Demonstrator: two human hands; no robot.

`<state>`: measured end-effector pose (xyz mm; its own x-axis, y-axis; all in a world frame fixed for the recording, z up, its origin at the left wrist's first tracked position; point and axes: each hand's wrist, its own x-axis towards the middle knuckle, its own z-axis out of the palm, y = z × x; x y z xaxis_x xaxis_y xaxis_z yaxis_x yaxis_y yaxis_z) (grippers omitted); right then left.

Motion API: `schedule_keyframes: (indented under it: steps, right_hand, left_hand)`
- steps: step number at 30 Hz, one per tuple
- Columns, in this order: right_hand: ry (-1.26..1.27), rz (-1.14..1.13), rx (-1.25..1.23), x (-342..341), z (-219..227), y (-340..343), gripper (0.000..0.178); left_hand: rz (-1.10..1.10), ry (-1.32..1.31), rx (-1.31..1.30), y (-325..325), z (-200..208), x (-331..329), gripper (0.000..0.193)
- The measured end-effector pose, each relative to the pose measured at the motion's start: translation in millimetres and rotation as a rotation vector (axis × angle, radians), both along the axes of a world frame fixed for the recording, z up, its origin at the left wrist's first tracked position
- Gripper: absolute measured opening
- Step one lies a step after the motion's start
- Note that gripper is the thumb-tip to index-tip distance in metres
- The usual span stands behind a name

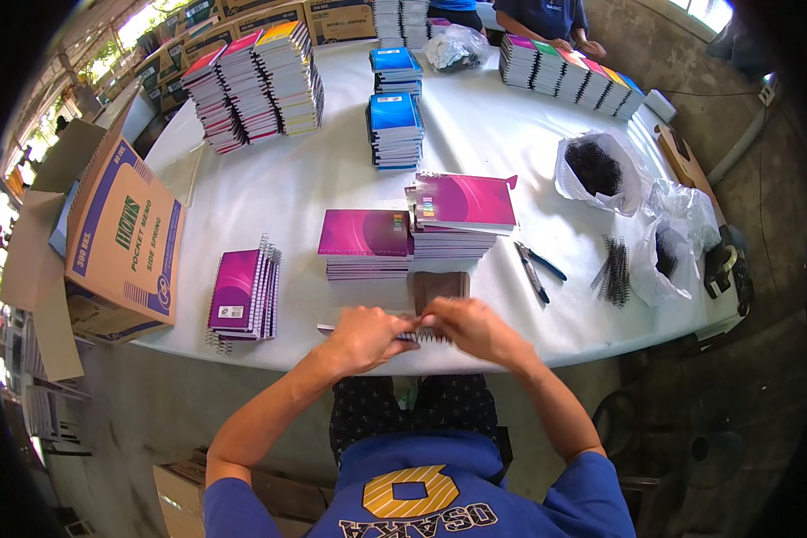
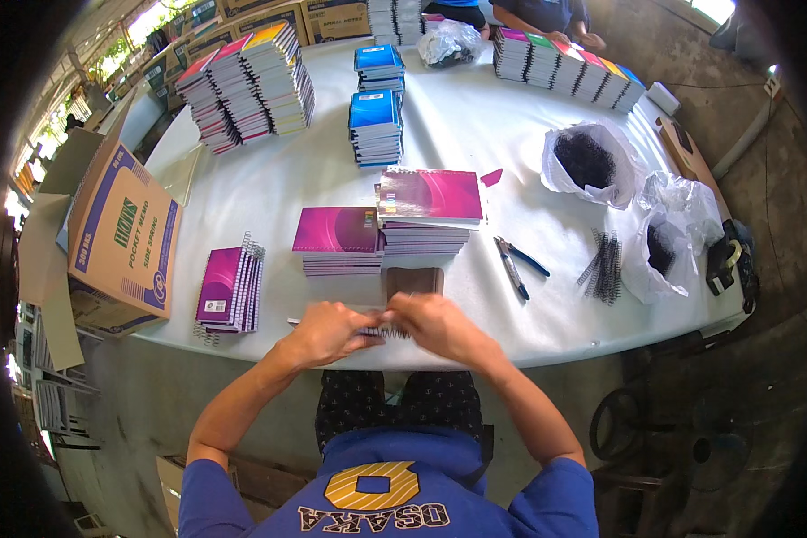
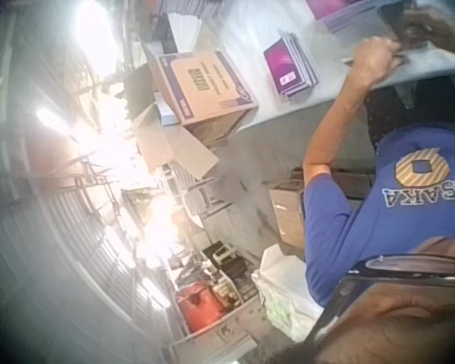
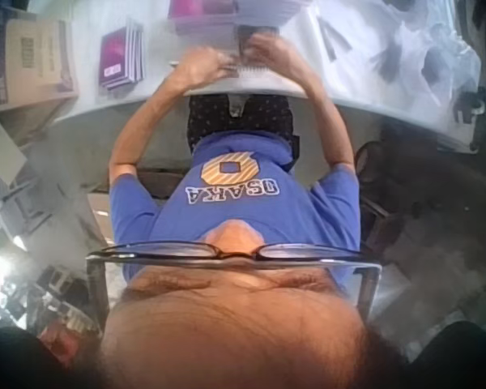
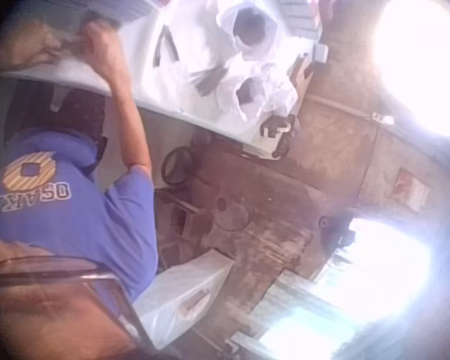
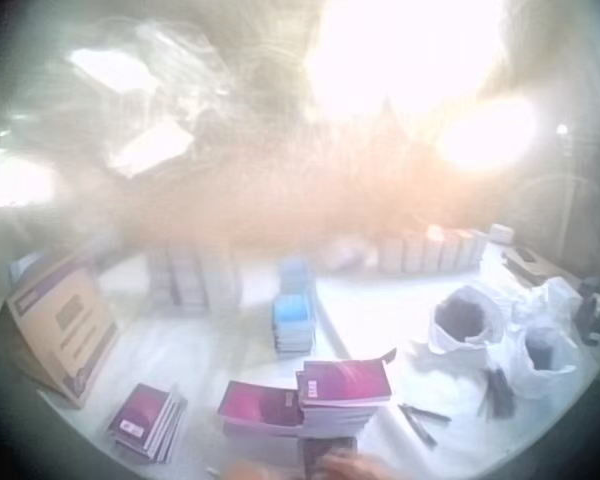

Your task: The person inserts plastic spiral spines into stacks of notebook pages by hand and then trims the excess spine using a pair of snips.

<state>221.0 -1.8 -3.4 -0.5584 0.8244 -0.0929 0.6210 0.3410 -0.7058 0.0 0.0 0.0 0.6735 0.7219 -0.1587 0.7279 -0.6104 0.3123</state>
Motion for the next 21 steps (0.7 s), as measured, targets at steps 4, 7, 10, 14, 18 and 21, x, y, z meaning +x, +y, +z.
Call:
schedule_keyframes:
  steps: [4, 7, 10, 14, 18, 21]
  right_hand:
    - [-0.118, 0.097, 0.374, 38.8, -23.8, 27.0, 0.035]
    - [-0.172, 0.156, 0.453, 43.7, -28.7, 41.6, 0.047]
    - [0.248, 0.157, -0.265, 58.7, 0.9, 45.2, 0.055]
    - [0.186, 0.414, -0.294, 37.2, 6.7, 42.8, 0.054]
    - [0.323, 0.413, -0.341, 35.2, 6.7, 49.7, 0.058]
    - [0.166, 0.361, -0.335, 29.9, 10.1, 49.4, 0.06]
  left_hand:
    - [-0.113, 0.072, -0.115, -8.0, -5.6, 11.9, 0.063]
    - [-0.066, -0.067, 0.117, -13.9, -20.4, -3.9, 0.077]
    - [0.053, -0.136, 0.333, -14.0, -24.9, -18.5, 0.084]
    - [0.025, -0.046, 0.266, -7.9, -19.2, -28.2, 0.088]
    - [0.054, 0.006, 0.159, -1.1, -10.4, -22.0, 0.09]
    - [0.047, -0.001, 0.162, 5.8, -6.8, -20.5, 0.091]
